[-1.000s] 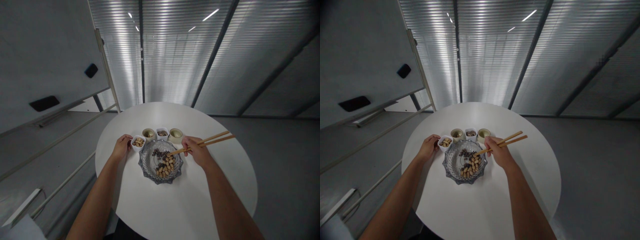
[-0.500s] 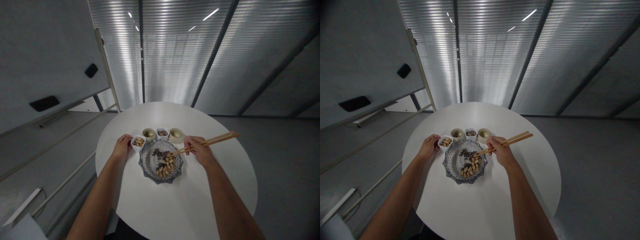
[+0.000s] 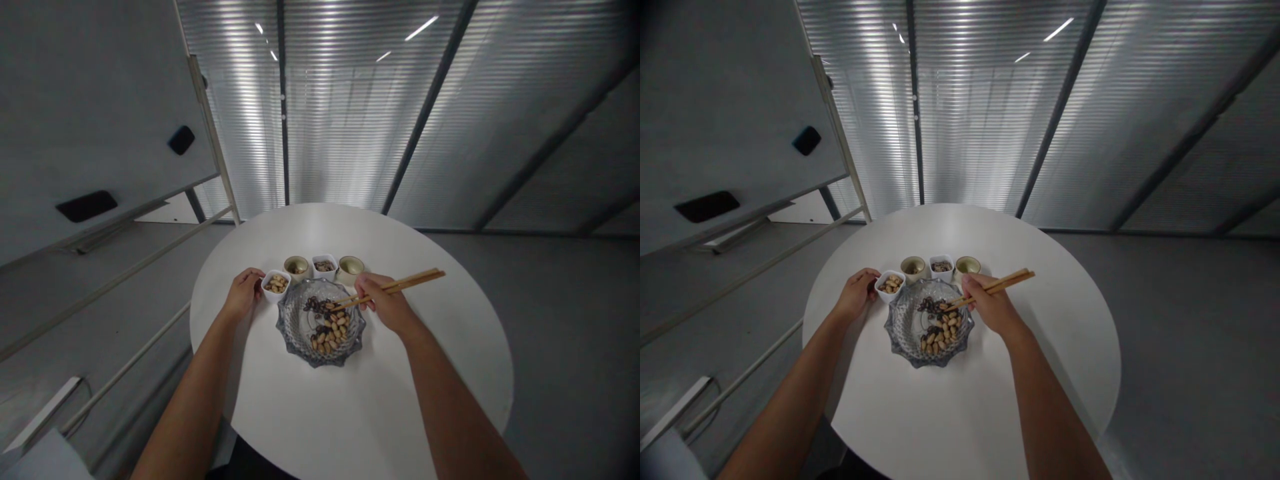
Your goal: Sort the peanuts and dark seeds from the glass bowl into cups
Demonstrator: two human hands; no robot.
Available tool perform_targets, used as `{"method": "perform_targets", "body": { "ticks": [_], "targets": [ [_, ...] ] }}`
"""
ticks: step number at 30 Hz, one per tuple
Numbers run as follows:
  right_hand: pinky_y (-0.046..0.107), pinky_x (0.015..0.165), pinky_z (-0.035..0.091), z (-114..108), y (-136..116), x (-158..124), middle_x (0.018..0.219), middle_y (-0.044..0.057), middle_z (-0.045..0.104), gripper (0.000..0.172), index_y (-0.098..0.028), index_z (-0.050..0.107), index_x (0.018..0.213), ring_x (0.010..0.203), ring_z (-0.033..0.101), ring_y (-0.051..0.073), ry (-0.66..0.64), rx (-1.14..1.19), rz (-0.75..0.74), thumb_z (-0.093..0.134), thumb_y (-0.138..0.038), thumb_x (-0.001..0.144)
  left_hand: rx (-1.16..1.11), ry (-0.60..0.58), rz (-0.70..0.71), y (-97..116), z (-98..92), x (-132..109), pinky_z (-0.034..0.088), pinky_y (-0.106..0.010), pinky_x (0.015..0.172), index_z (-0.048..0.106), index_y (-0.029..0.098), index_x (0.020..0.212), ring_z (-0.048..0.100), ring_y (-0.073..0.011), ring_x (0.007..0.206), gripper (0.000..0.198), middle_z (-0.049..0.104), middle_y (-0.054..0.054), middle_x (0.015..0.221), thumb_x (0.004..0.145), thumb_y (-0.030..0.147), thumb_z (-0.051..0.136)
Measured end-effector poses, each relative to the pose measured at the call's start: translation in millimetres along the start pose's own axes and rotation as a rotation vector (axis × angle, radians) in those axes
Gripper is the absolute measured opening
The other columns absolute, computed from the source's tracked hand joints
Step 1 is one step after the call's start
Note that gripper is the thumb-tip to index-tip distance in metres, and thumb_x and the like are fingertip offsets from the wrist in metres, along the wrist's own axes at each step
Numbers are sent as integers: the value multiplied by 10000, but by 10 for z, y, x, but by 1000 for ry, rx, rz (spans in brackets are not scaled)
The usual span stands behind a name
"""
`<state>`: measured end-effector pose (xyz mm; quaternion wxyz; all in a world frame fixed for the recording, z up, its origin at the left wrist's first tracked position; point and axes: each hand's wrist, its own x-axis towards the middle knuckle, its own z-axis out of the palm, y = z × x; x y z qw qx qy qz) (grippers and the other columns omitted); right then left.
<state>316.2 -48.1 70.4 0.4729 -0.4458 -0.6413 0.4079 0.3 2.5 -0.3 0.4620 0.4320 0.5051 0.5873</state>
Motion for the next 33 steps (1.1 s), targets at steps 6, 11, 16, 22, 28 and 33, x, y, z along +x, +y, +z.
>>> {"method": "perform_targets", "body": {
  "ticks": [6,11,16,22,28,33],
  "targets": [
    [261,438,345,29,-25,-20,509,-22,439,543,-217,494,592,475,409,131,-21,-9,4,596,-672,870,-3,-9,-10,4,3,-4,306,-230,389,673,171,748,427,-105,407,165,533,23,513,722,332,652],
    [263,432,328,27,-54,-15,493,-26,429,558,-219,497,589,467,414,134,-30,5,-10,599,-699,854,-15,-20,-11,-13,5,-4,290,-229,386,668,179,758,418,-107,402,154,539,18,506,742,329,644],
    [266,446,346,31,-56,-12,476,-31,432,531,-217,520,601,459,430,137,-41,-5,-19,581,-667,876,-11,-22,-13,-17,0,-2,297,-233,392,671,180,758,421,-107,403,161,534,19,509,744,338,649],
    [260,439,347,79,7,-13,478,-40,453,509,-218,523,634,442,442,129,-34,-3,8,548,-643,912,-7,-22,-13,-24,-19,4,299,-229,397,668,178,765,431,-106,411,163,557,13,525,742,337,647],
    [261,435,365,60,6,-12,452,-36,444,544,-216,530,614,426,433,128,-18,-1,-6,541,-677,902,-15,-13,-22,-4,-4,-2,288,-229,395,668,175,756,429,-104,400,152,533,23,515,733,324,644],
    [261,424,353,40,-33,-14,475,-27,456,553,-217,512,577,421,413,119,11,-3,-35,548,-673,889,-15,-7,-29,12,7,-10,288,-232,388,668,175,747,431,-106,402,151,523,23,513,725,323,650]
  ]
}}
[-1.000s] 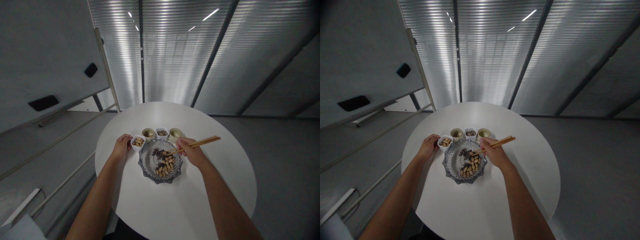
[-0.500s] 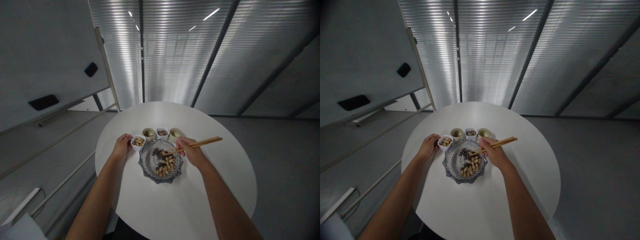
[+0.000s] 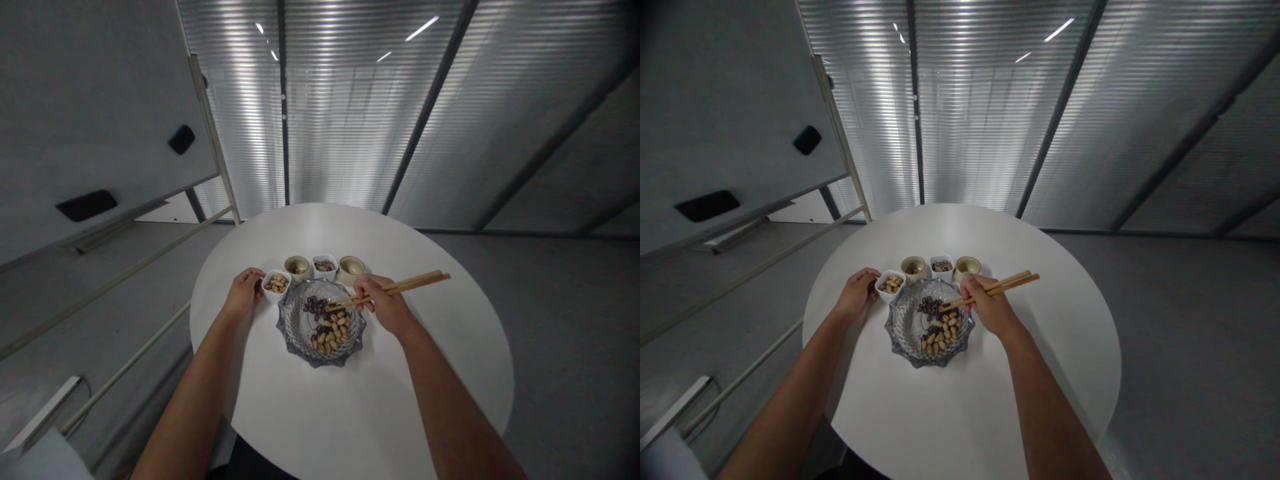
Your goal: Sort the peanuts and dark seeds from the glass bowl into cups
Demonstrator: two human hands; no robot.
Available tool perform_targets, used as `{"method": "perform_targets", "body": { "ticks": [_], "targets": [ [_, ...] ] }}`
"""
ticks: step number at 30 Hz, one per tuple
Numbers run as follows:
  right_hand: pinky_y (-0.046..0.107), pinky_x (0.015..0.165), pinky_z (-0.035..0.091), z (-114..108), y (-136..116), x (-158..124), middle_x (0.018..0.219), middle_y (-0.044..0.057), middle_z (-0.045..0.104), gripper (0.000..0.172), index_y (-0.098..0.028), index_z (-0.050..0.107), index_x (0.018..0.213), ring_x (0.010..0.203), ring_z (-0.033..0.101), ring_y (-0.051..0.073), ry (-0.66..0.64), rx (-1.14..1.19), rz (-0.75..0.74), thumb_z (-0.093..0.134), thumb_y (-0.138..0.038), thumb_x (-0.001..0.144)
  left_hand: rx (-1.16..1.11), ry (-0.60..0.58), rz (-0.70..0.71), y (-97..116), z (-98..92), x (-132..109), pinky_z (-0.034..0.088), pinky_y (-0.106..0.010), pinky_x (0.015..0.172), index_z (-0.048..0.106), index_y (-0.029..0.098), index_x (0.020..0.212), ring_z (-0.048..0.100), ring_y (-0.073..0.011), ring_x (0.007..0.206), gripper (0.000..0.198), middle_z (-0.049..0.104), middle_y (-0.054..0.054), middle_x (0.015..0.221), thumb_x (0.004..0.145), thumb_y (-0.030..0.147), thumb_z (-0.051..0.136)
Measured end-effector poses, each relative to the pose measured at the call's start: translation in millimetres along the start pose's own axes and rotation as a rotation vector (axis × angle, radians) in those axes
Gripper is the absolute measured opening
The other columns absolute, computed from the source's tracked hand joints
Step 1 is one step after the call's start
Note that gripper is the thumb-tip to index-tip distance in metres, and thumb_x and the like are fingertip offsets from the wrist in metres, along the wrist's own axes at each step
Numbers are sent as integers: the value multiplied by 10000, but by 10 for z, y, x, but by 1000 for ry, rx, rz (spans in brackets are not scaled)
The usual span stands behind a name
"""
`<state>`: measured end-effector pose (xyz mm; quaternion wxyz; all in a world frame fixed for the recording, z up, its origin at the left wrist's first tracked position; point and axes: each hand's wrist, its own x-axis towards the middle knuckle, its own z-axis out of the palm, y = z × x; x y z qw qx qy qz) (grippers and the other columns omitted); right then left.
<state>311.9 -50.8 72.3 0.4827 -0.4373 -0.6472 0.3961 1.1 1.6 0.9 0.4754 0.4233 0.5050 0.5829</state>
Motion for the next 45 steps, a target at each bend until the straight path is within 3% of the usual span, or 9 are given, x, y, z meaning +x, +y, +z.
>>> {"method": "perform_targets", "body": {
  "ticks": [17,22,28,31,35,39,45],
  "targets": [
    [261,443,352,-1,65,-24,523,-29,468,482,-214,484,604,462,476,128,-57,-35,19,547,-552,942,-10,-12,16,-26,-16,16,282,-224,395,673,169,751,434,-101,407,144,540,18,508,734,311,657],
    [249,442,376,34,125,-11,499,-28,516,454,-218,493,627,440,507,125,3,-46,52,511,-517,969,-7,-3,10,-35,-15,24,278,-224,389,676,170,755,430,-102,402,155,543,18,513,728,321,657],
    [240,395,312,75,90,17,401,-14,543,465,-227,518,622,369,449,122,65,7,125,511,-564,942,-5,-7,5,-33,-14,21,295,-227,384,666,169,755,430,-102,401,176,551,20,530,708,338,657],
    [246,385,316,97,23,34,375,-25,497,512,-233,513,601,354,468,132,115,29,88,508,-635,919,-6,0,3,-37,-16,25,289,-228,380,666,168,753,425,-102,392,174,553,19,529,706,335,654],
    [267,447,424,171,-55,42,369,-60,395,549,-244,494,601,388,546,159,255,77,-8,456,-675,938,-9,3,10,-37,-13,29,293,-225,383,671,163,748,435,-102,393,177,538,22,517,704,334,666],
    [290,507,478,300,-43,34,403,-58,401,565,-252,489,638,454,609,183,344,83,-67,377,-693,973,-11,4,14,-41,-9,34,284,-222,379,669,162,745,429,-101,382,186,527,25,498,703,344,671],
    [295,569,491,483,62,96,509,-40,473,553,-247,522,732,545,609,181,346,25,-149,324,-683,1008,-1,-9,12,-34,-10,22,282,-224,377,661,167,754,420,-101,379,177,546,20,503,707,338,651]
  ]
}}
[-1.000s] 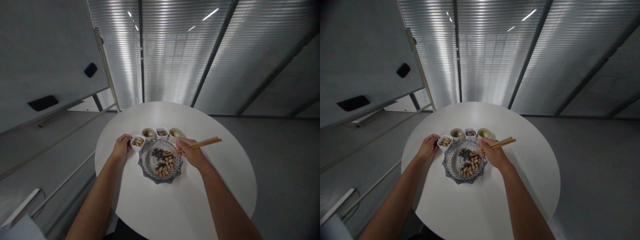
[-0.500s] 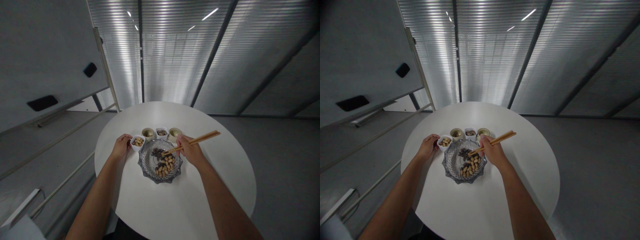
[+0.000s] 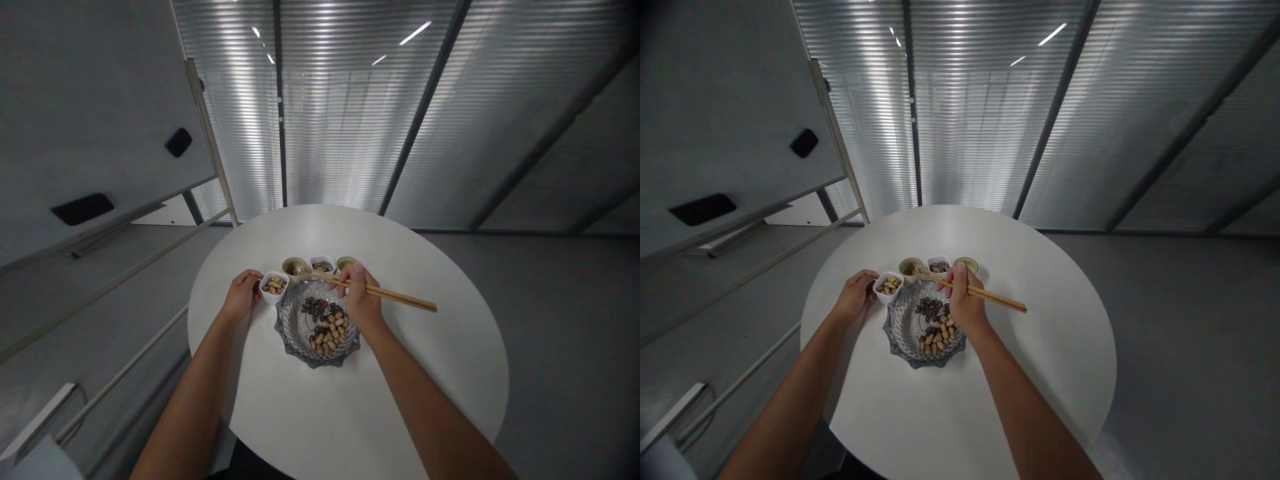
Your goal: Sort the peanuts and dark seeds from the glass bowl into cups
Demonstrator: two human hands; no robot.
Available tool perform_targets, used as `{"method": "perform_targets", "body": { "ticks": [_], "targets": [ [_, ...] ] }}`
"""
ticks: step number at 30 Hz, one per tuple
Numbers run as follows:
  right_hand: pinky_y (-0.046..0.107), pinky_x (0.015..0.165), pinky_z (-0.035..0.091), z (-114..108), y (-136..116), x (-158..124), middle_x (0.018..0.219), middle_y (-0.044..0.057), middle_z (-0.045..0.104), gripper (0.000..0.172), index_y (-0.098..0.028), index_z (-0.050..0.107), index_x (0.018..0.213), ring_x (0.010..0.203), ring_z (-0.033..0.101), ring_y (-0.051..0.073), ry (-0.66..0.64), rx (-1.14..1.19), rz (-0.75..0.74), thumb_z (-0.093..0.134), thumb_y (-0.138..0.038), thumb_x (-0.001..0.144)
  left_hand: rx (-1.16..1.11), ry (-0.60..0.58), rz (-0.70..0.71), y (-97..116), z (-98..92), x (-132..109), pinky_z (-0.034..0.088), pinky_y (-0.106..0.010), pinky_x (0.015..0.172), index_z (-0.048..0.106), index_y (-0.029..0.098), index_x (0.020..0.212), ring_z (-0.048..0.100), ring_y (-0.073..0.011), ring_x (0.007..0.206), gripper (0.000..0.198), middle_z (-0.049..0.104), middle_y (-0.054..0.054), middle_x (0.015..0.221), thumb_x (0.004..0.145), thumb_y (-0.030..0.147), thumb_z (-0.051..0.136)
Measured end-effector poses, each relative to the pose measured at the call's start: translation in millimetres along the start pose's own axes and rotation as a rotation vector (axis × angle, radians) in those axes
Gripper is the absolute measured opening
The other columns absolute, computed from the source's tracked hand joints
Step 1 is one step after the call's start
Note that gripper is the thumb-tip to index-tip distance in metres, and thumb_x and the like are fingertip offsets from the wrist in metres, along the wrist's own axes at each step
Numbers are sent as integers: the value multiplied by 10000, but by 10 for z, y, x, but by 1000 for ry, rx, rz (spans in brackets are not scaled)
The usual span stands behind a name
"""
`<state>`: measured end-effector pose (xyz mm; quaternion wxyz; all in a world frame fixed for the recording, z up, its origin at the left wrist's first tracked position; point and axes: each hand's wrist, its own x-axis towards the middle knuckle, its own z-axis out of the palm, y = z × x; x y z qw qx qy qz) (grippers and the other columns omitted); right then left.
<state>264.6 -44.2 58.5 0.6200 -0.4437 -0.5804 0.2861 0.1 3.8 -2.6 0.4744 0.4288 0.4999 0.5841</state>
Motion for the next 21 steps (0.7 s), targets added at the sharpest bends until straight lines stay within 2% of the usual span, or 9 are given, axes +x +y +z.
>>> {"method": "perform_targets", "body": {
  "ticks": [2,7,10,13,15,16,18,21],
  "targets": [
    [299,604,499,45,21,19,545,-29,505,535,-247,531,755,587,619,185,-34,-5,-20,322,-662,1020,4,-2,-1,10,4,-7,285,-225,380,660,169,760,422,-103,378,178,547,21,503,709,339,648],
    [326,750,507,39,25,28,715,14,638,438,-235,588,774,721,639,193,-231,-95,-68,419,-542,1037,13,13,-10,14,16,-7,277,-224,381,655,173,764,415,-101,376,168,520,35,488,712,332,640],
    [332,763,509,-55,8,13,713,19,652,388,-230,607,760,747,652,198,-189,-51,-29,483,-496,1014,1,16,-10,4,18,0,272,-223,375,657,173,767,418,-100,381,176,537,27,505,715,340,644],
    [313,636,498,-188,-43,23,560,-8,586,369,-230,586,690,590,608,181,-141,65,44,553,-482,957,-10,11,-7,9,16,-1,276,-222,375,654,172,758,417,-98,383,179,546,21,509,714,346,649],
    [289,499,437,-282,-97,47,435,-40,469,391,-229,563,631,442,523,158,-160,165,127,583,-504,909,-8,6,-4,19,14,-5,280,-223,376,655,172,755,419,-99,381,182,536,24,502,713,349,654],
    [275,439,385,-326,-124,62,413,-46,430,423,-226,543,584,391,475,141,-169,196,166,600,-523,880,-5,3,-4,24,12,-8,282,-224,376,656,172,755,420,-101,379,184,530,26,498,714,352,656],
    [258,376,298,-405,-171,91,455,-33,448,482,-217,498,521,362,444,117,-172,235,224,632,-567,824,1,3,-4,30,8,-12,284,-225,375,656,174,758,421,-103,376,185,524,29,491,716,354,654],
    [251,367,257,-492,-197,116,454,-31,439,510,-208,497,510,350,440,111,-243,203,254,638,-596,809,9,0,-5,29,3,-13,289,-225,376,658,175,763,422,-105,377,187,534,26,494,715,355,650]
  ]
}}
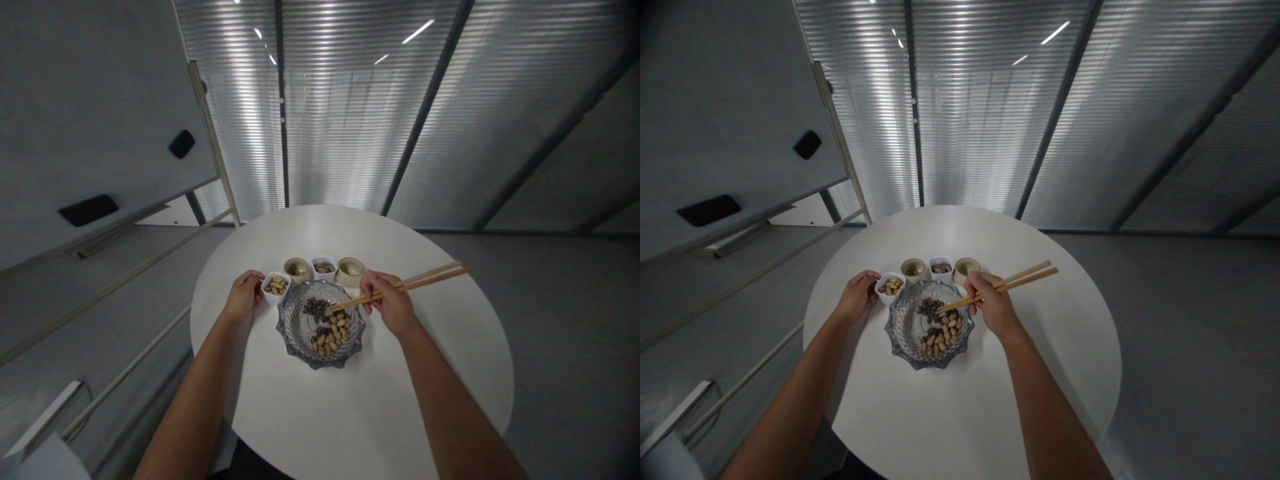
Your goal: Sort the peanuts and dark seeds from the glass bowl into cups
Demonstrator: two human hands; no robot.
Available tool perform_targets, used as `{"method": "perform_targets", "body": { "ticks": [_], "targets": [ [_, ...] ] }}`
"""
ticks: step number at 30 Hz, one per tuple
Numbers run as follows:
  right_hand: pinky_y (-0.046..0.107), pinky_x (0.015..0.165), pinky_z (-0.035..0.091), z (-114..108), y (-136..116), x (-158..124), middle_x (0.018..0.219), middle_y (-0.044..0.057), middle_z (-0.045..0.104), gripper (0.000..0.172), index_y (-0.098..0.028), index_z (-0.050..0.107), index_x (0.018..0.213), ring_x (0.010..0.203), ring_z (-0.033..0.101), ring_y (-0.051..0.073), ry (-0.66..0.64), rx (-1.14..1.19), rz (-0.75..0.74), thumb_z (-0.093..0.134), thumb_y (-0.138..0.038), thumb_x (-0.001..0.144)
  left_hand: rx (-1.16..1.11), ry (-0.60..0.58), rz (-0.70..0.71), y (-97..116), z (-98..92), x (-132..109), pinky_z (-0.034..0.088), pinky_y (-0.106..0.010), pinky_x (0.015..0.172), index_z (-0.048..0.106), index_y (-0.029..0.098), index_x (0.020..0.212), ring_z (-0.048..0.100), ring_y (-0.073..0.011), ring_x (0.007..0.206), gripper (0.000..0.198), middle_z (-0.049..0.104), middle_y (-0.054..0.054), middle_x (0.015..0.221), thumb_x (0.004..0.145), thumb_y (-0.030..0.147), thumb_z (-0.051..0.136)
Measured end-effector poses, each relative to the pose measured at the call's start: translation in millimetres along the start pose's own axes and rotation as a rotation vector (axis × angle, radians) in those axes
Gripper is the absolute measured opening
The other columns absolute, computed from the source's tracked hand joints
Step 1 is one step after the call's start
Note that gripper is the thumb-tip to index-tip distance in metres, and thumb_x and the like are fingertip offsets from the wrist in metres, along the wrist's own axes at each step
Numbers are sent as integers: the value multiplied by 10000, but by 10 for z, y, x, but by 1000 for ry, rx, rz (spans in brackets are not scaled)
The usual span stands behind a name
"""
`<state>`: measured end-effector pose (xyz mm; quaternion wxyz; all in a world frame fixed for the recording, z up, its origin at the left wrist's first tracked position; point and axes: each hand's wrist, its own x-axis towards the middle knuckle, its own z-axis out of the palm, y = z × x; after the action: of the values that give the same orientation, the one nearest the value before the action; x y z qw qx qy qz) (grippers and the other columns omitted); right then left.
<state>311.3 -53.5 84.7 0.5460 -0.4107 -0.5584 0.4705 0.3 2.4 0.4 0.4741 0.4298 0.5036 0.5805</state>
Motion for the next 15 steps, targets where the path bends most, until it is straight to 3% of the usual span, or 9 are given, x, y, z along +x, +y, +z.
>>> {"method": "perform_targets", "body": {
  "ticks": [7,15],
  "targets": [
    [251,399,312,-54,61,-8,461,-40,417,538,-206,489,521,379,448,113,-100,-106,8,595,-623,843,-2,3,4,3,4,1,296,-225,387,667,167,757,425,-99,385,185,532,26,501,711,347,659],
    [250,389,343,-55,83,10,456,-45,428,484,-210,479,519,364,475,117,-52,-160,80,590,-542,853,-20,5,0,-12,8,5,277,-222,388,669,164,760,428,-98,395,176,553,14,515,720,335,671]
  ]
}}
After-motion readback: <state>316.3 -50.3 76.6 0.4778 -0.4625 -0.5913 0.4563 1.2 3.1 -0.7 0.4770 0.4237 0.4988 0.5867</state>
